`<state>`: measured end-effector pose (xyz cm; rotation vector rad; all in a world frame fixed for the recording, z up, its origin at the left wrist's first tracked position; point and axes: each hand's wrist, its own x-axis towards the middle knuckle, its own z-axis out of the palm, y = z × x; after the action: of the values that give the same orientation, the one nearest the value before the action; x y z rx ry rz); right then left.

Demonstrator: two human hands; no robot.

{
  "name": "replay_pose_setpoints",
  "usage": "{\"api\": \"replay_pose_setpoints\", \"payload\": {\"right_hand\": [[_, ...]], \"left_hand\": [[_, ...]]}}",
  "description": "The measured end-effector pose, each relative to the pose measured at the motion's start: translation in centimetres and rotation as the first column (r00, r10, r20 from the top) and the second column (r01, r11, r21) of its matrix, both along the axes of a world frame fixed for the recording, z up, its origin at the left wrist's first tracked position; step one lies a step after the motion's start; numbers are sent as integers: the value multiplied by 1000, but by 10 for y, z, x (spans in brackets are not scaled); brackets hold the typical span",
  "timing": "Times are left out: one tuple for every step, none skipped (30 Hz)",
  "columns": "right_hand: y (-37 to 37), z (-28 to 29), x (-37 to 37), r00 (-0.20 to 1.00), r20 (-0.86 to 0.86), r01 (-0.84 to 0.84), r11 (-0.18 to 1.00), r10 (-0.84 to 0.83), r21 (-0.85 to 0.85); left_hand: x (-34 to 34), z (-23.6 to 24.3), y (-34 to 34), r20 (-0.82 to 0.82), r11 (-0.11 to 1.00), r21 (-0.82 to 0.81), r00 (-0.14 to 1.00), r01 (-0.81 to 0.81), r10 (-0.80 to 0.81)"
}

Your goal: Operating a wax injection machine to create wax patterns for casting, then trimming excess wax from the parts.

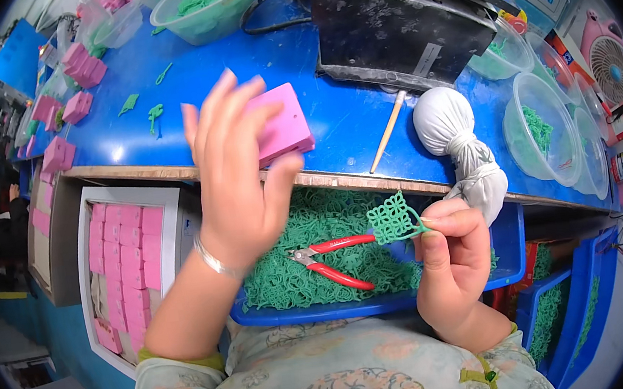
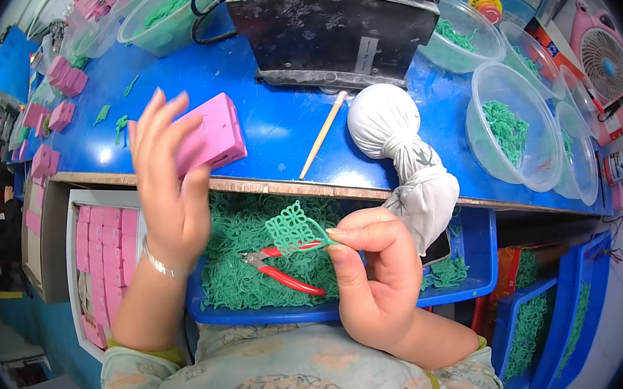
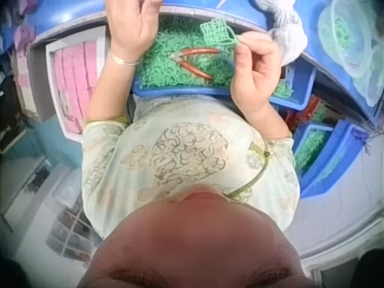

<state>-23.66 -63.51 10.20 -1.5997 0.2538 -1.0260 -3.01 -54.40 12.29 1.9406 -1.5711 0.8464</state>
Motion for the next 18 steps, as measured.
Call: {"api": "replay_pose_setpoints", "payload": {"right_hand": [[2, 0, -2, 1000, 3, -6, 1000, 6, 1], [5, 0, -3, 1000, 12, -29, 999, 29, 44], [7, -1, -3, 998, 20, -54, 995, 52, 87], [12, 0, -3, 997, 22, -73, 993, 71, 89], [14, 0, -2, 996, 29, -82, 992, 80, 99], [16, 0, -2, 995, 35, -93, 990, 90, 110], [18, -2, -2, 995, 35, -100, 989, 97, 111], [19, -5, -2, 995, 18, -100, 992, 99, 72], [21, -6, -3, 995, 0, -101, 994, 101, 34], [24, -7, -3, 994, 2, -108, 993, 108, 40], [27, -8, -3, 990, -3, -137, 988, 138, 67], [29, -8, -4, 986, -7, -165, 982, 167, 94], [32, -8, -5, 986, -6, -165, 981, 167, 98], [35, -8, -7, 981, -12, -187, 970, 192, 156], [38, -7, -9, 976, -17, -207, 955, 216, 214], [39, -7, -11, 976, -16, -208, 954, 216, 216], [41, -7, -12, 973, -24, -220, 952, 230, 211], [42, -6, -14, 969, -32, -233, 951, 244, 206]], "left_hand": [[-11, 0, 8, -127, 987, -73, 980, 142, -150], [-25, -3, 15, -243, 949, -164, 922, 269, -303], [-43, -8, 19, -577, 897, -263, 687, 357, -442], [-60, -9, 22, -758, 848, -349, 412, 398, -505], [-74, -8, 25, -865, 823, -395, 135, 408, -483], [-82, -3, 29, -917, 827, -392, -100, 403, -387], [-87, 0, 31, -906, 828, -390, -328, 402, -267], [-89, 0, 32, -907, 833, -388, -326, 395, -268], [-92, -2, 32, -905, 844, -385, -331, 375, -266], [-93, -3, 34, -905, 856, -377, -337, 355, -260], [-95, -4, 35, -907, 861, -371, -334, 349, -256], [-98, -4, 37, -901, 852, -407, -300, 330, -314], [-99, -3, 38, -890, 837, -445, -266, 318, -371], [-99, -2, 41, -891, 839, -441, -267, 318, -367], [-100, -1, 44, -892, 842, -436, -276, 317, -358], [-102, -1, 46, -892, 845, -432, -285, 314, -351], [-103, -2, 48, -893, 846, -431, -285, 314, -349], [-105, -5, 50, -885, 833, -458, -251, 310, -393]]}}
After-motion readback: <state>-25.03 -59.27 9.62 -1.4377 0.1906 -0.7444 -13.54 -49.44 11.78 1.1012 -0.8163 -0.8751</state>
